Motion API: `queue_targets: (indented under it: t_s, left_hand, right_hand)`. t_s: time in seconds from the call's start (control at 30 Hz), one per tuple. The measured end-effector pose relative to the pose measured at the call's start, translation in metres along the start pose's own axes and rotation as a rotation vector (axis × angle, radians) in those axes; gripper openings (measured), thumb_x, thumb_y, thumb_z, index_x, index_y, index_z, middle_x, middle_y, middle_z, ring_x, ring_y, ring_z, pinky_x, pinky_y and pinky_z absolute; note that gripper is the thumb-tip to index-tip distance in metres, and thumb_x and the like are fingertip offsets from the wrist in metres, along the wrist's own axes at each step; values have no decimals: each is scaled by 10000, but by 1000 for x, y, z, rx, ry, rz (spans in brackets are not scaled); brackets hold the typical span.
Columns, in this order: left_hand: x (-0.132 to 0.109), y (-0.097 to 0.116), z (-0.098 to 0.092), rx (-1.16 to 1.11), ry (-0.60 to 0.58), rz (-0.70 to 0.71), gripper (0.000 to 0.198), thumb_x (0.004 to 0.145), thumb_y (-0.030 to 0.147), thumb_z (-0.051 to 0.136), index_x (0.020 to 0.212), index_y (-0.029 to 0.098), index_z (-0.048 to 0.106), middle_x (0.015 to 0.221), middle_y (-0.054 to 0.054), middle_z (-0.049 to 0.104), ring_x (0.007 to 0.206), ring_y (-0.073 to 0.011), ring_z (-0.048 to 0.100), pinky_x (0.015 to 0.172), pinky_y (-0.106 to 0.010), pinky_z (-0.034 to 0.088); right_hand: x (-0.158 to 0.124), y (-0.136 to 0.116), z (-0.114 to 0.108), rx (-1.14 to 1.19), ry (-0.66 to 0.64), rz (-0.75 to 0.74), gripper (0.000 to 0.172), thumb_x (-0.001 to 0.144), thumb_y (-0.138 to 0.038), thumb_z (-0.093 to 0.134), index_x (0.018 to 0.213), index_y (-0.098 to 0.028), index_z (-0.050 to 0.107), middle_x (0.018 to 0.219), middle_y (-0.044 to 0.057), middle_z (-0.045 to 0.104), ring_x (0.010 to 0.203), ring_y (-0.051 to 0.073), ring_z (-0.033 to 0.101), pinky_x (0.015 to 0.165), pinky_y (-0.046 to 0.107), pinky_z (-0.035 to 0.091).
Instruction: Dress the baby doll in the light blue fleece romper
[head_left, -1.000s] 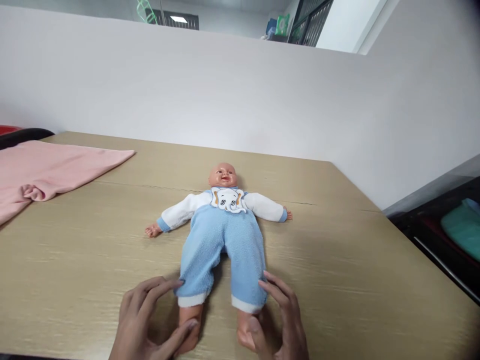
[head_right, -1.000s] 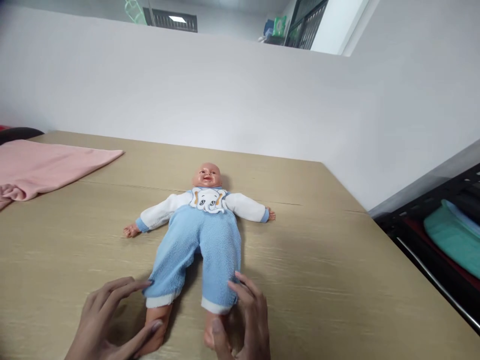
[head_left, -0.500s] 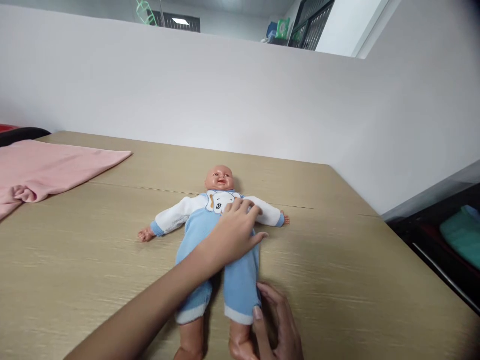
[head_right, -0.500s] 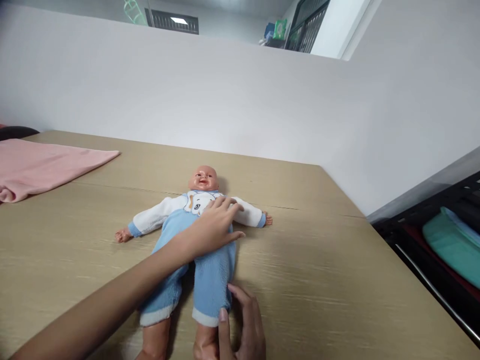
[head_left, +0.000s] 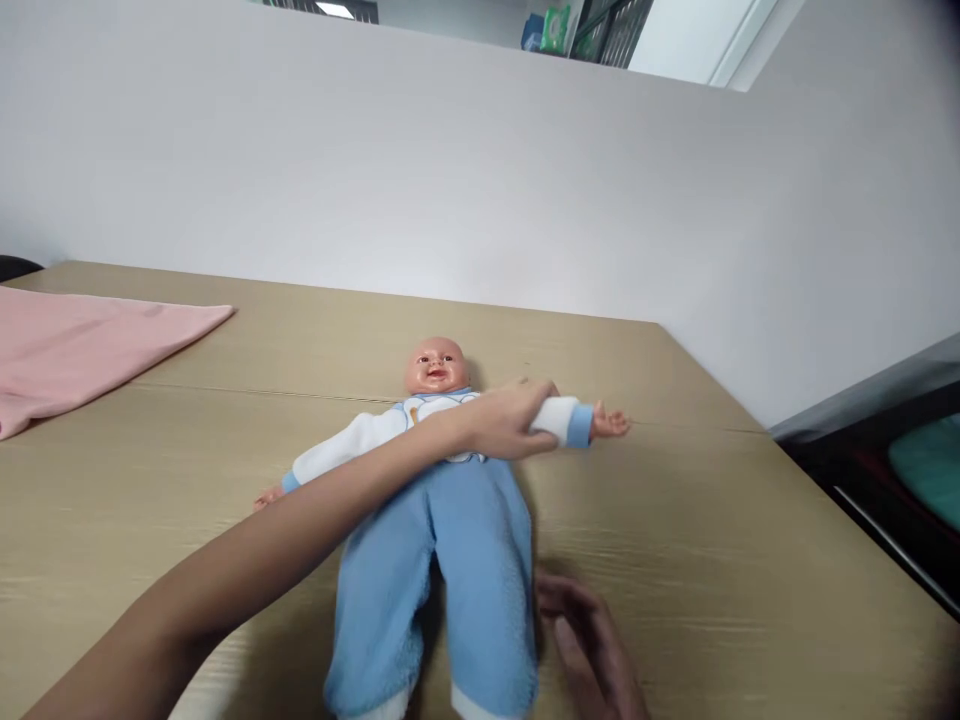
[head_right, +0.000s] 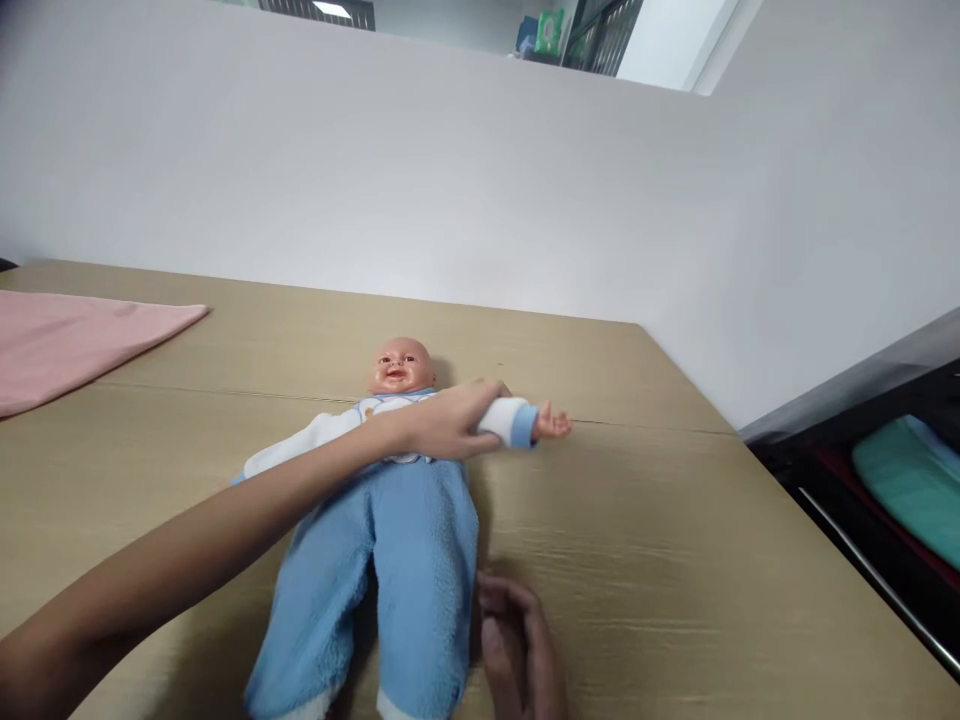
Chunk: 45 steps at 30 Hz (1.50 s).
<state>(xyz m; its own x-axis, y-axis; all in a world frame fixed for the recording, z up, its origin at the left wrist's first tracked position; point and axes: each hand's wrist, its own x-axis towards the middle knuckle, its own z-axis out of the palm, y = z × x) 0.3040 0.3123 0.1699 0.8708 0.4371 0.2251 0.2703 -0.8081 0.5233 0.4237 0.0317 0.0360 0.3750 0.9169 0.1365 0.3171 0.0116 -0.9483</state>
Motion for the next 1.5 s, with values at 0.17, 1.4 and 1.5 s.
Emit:
queue_targets:
  t_s: [0.17,1.4,1.5]
  left_hand:
    - [-36,-12,-34,-732,384,-91,348,782,294,651,1115,200,614,1058,-45,717,1044,-293,684,953,-418,566]
    - [-137,-96,-58,-1477,1526,27,183,777,408,683,877,258,713,823,-4,773,827,-205,761,746,-315,634]
    - [-134,-93,-59,-1497,1566,53,155,773,367,676,889,272,714,796,16,764,789,-201,747,737,-331,634]
  right_hand:
    - [68,-45,2,-30,-231,30,359,1056,-533,605,1265,-265,718,1168,114,799,1013,273,802,865,415,702]
    - [129,-155,151,-192,-119,-608,321,933,-252,766,1240,-230,675,1232,104,660,1185,293,623,1049,485,541]
    - [129,-160,150,-226,-129,-546,247,937,-272,771,1176,-234,720,1190,94,655,1153,290,608,1024,477,533]
